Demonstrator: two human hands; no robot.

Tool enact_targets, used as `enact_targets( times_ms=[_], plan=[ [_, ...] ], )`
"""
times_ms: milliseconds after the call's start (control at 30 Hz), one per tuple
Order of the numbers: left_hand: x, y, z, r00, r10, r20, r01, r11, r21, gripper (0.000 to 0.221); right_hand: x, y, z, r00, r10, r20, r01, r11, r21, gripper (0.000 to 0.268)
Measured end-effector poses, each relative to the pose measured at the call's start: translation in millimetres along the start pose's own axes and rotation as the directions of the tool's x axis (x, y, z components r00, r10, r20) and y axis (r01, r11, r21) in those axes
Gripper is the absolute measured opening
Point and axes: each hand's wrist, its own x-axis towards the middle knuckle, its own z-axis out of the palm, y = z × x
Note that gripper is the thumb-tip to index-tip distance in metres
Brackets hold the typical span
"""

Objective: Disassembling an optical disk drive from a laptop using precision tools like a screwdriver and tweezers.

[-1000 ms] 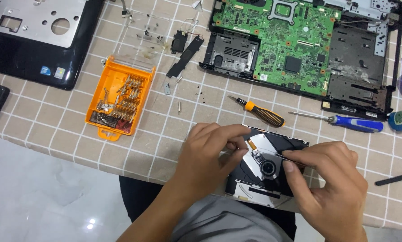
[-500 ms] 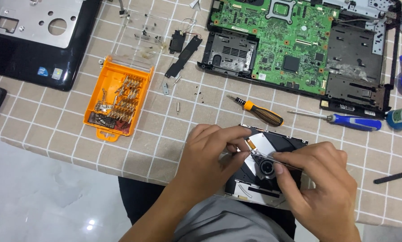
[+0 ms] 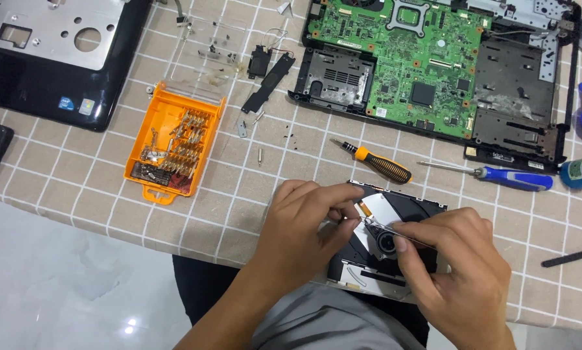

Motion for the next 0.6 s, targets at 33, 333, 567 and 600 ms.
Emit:
enact_targets(
  times_ms=[33, 333, 567, 600],
  plan=[
    [0.0, 0.0, 0.3, 1.000, 0.000, 0.000, 0.000, 1.000, 0.000, 0.038, -0.4, 0.8, 0.7, 1.000, 0.000, 0.001, 0.000, 1.000, 0.000, 0.004],
    [0.2, -1.2, -0.5, 1.000, 0.022, -0.013, -0.022, 1.000, 0.023, 0.037, -2.3, 1.3, 4.9, 0.999, 0.039, 0.001, -0.039, 0.999, 0.034, 0.005],
    [-0.4, -2.6, -1.1, 1.000, 0.022, 0.004, -0.022, 0.999, 0.034, 0.040, -2.1, 1.2, 6.7, 0.999, 0.047, -0.005, -0.046, 0.995, 0.086, 0.005],
    [-0.6, -2.9, -1.1, 1.000, 0.020, 0.010, -0.020, 0.999, 0.032, 0.040, -1.7, 0.9, 6.5, 0.999, 0.053, -0.004, -0.052, 0.994, 0.095, 0.006]
  ],
)
